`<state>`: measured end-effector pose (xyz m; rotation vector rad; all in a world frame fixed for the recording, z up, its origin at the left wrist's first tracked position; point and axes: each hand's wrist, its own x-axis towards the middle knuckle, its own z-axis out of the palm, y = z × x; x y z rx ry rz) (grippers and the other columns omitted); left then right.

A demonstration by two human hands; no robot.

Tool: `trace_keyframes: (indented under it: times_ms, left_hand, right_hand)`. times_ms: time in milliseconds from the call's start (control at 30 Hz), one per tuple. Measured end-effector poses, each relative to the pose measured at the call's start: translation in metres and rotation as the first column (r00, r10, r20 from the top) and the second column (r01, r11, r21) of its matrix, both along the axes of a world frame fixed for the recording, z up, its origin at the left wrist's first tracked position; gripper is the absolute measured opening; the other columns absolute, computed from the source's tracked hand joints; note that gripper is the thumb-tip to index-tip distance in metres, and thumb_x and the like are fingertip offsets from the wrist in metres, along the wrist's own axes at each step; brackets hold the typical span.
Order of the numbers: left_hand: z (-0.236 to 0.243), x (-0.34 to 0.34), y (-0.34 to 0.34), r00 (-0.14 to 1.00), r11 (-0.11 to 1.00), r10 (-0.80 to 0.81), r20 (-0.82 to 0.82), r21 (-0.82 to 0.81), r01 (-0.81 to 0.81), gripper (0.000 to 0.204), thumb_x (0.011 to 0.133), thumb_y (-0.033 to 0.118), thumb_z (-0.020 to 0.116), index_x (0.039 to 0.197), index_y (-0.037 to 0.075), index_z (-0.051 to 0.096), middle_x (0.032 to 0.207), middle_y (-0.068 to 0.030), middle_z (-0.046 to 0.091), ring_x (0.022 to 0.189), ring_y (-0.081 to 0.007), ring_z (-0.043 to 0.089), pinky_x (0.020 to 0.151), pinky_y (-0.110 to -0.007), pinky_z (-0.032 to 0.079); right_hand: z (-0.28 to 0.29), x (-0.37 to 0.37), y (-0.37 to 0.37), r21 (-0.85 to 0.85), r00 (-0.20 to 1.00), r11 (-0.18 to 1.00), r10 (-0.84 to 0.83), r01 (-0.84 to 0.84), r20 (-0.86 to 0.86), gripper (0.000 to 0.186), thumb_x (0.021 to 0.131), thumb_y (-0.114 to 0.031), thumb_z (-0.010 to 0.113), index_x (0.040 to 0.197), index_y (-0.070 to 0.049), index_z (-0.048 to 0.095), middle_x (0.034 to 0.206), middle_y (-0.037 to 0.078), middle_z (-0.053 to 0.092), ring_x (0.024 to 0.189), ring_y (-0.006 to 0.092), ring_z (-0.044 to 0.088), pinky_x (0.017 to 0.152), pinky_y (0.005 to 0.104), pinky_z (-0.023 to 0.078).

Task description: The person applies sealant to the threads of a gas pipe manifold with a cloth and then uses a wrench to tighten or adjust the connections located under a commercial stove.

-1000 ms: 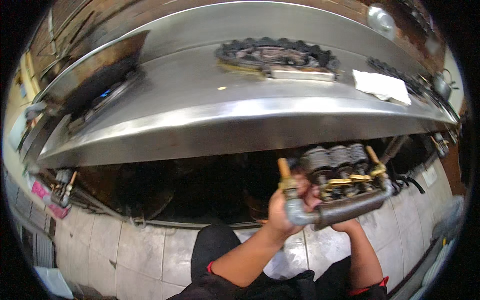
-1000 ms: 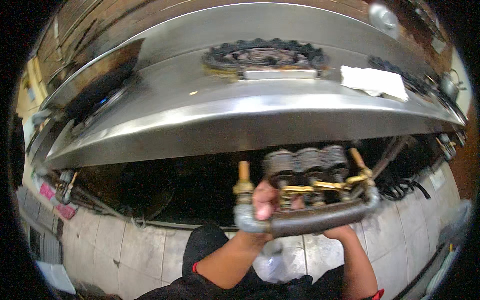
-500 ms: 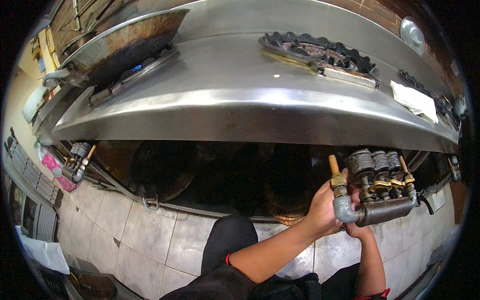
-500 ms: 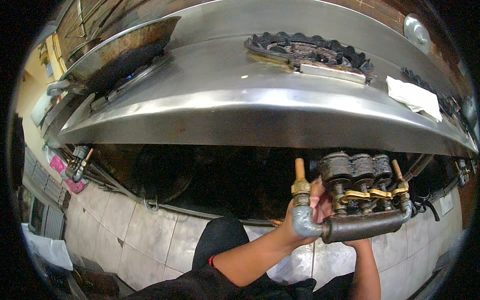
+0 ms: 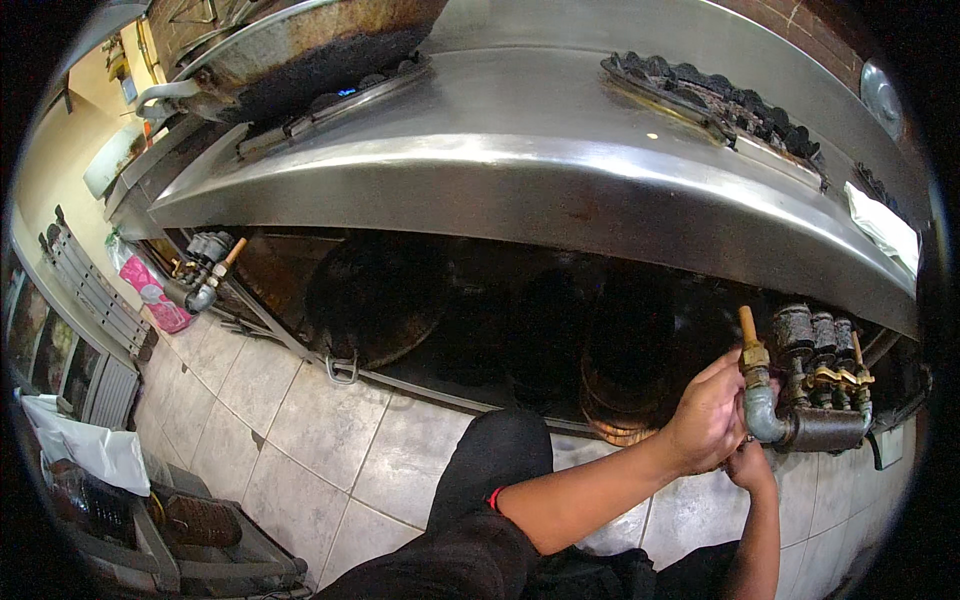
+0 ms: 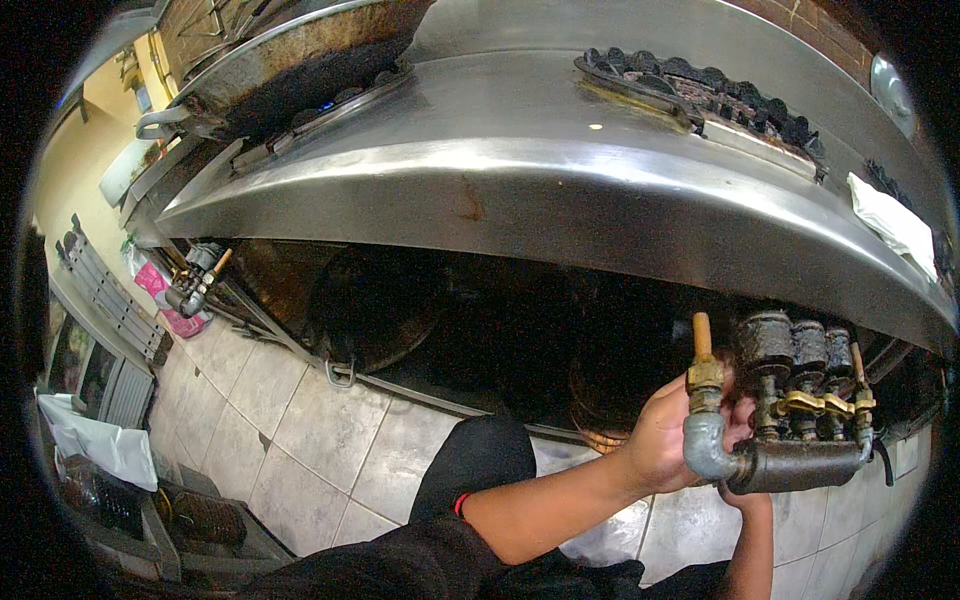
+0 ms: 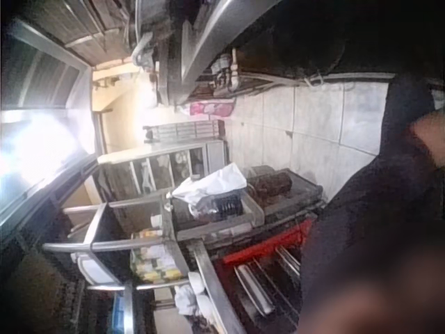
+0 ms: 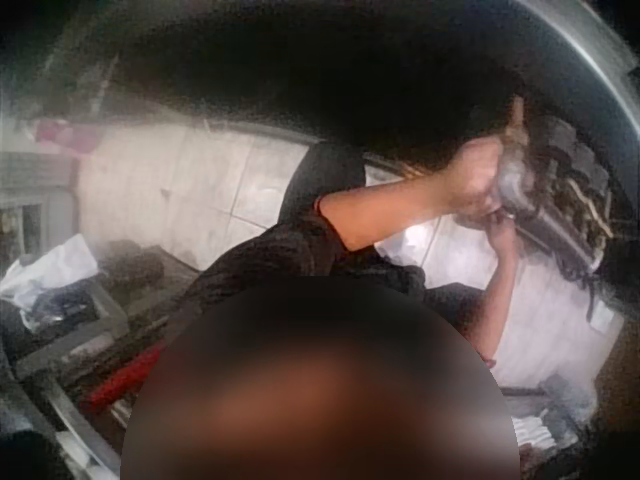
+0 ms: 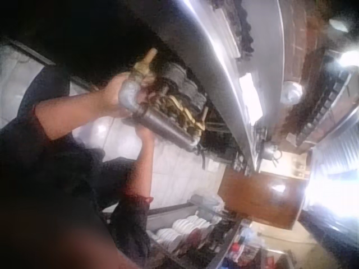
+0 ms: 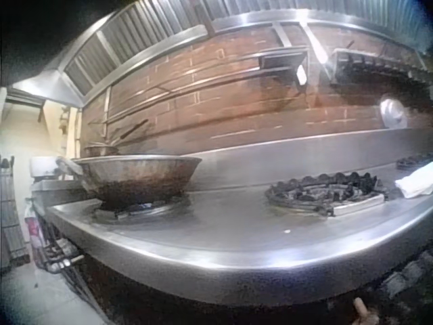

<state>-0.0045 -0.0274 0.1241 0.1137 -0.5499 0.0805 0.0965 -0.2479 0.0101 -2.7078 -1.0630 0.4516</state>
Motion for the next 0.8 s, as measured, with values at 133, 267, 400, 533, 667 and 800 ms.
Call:
trace_keyframes:
  times_ms: [133, 267, 400, 533, 667, 800]
  left_hand:
    - [0.0, 0.002, 0.004, 0.985, 0.983, -0.173, -0.014, -0.067, 0.172, 0.02, 0.099, 0.015, 0.04, 0.115, 0.004, 0.048, 0.1, -0.0055, 0.057, 0.094, -0.0129, 0.058, 0.087, -0.028, 0.048]
    - [-0.001, 0.001, -0.001, 0.997, 0.999, -0.036, -0.062, 0.031, 0.038, 0.024, 0.099, 0.014, 0.041, 0.119, 0.002, 0.047, 0.1, -0.0065, 0.056, 0.098, -0.0136, 0.058, 0.089, -0.029, 0.047]
    - [-0.003, 0.0, -0.001, 1.0, 1.0, -0.022, 0.011, 0.011, 0.022, 0.026, 0.097, 0.01, 0.04, 0.121, 0.001, 0.047, 0.103, -0.007, 0.055, 0.1, -0.0145, 0.056, 0.091, -0.029, 0.046]
    - [-0.003, 0.001, 0.0, 0.991, 0.973, 0.099, 0.094, 0.197, -0.116, 0.027, 0.095, 0.006, 0.038, 0.121, 0.0, 0.046, 0.106, -0.0089, 0.055, 0.101, -0.0152, 0.056, 0.093, -0.029, 0.045]
    - [0.001, -0.005, -0.008, 0.936, 0.886, 0.348, 0.054, 0.309, -0.347, 0.028, 0.094, 0.006, 0.04, 0.121, -0.001, 0.046, 0.105, -0.01, 0.056, 0.104, -0.0158, 0.055, 0.095, -0.029, 0.045]
    - [-0.001, -0.002, -0.001, 0.991, 0.995, -0.067, 0.117, -0.071, 0.075, 0.03, 0.096, 0.005, 0.037, 0.125, -0.001, 0.044, 0.107, -0.0091, 0.056, 0.105, -0.0157, 0.055, 0.096, -0.03, 0.044]
  right_hand:
    - [-0.006, 0.0, -0.003, 0.044, 1.0, 0.999, -0.031, 0.031, 0.004, 0.068, 0.088, -0.013, 0.056, 0.146, -0.001, 0.022, 0.15, 0.023, 0.028, 0.138, 0.0323, 0.028, 0.112, 0.0348, 0.025]
    - [-0.015, 0.004, -0.004, 0.263, 0.968, 0.955, -0.076, 0.14, -0.24, 0.078, 0.086, -0.01, 0.057, 0.149, -0.002, 0.012, 0.153, 0.021, 0.022, 0.141, 0.0295, 0.021, 0.113, 0.0339, 0.021]
    - [-0.019, 0.008, -0.005, 0.188, 0.993, 0.976, 0.099, -0.108, 0.058, 0.084, 0.082, -0.007, 0.06, 0.149, -0.002, 0.01, 0.154, 0.02, 0.016, 0.142, 0.029, 0.018, 0.114, 0.0335, 0.018]
    - [-0.014, 0.006, 0.001, 0.271, 0.993, 0.956, 0.113, -0.114, 0.02, 0.083, 0.081, -0.007, 0.06, 0.148, 0.0, 0.012, 0.156, 0.02, 0.01, 0.144, 0.0295, 0.013, 0.115, 0.0331, 0.015]
    - [-0.004, 0.002, 0.007, 0.23, 0.984, 0.973, 0.012, 0.03, -0.179, 0.082, 0.081, -0.007, 0.06, 0.147, 0.002, 0.013, 0.155, 0.022, 0.009, 0.144, 0.0313, 0.009, 0.116, 0.0338, 0.012]
    - [-0.005, 0.0, 0.004, 0.26, 0.998, 0.964, 0.063, -0.057, -0.015, 0.08, 0.081, -0.008, 0.061, 0.146, 0.003, 0.016, 0.154, 0.022, 0.015, 0.143, 0.0322, 0.013, 0.116, 0.0346, 0.013]
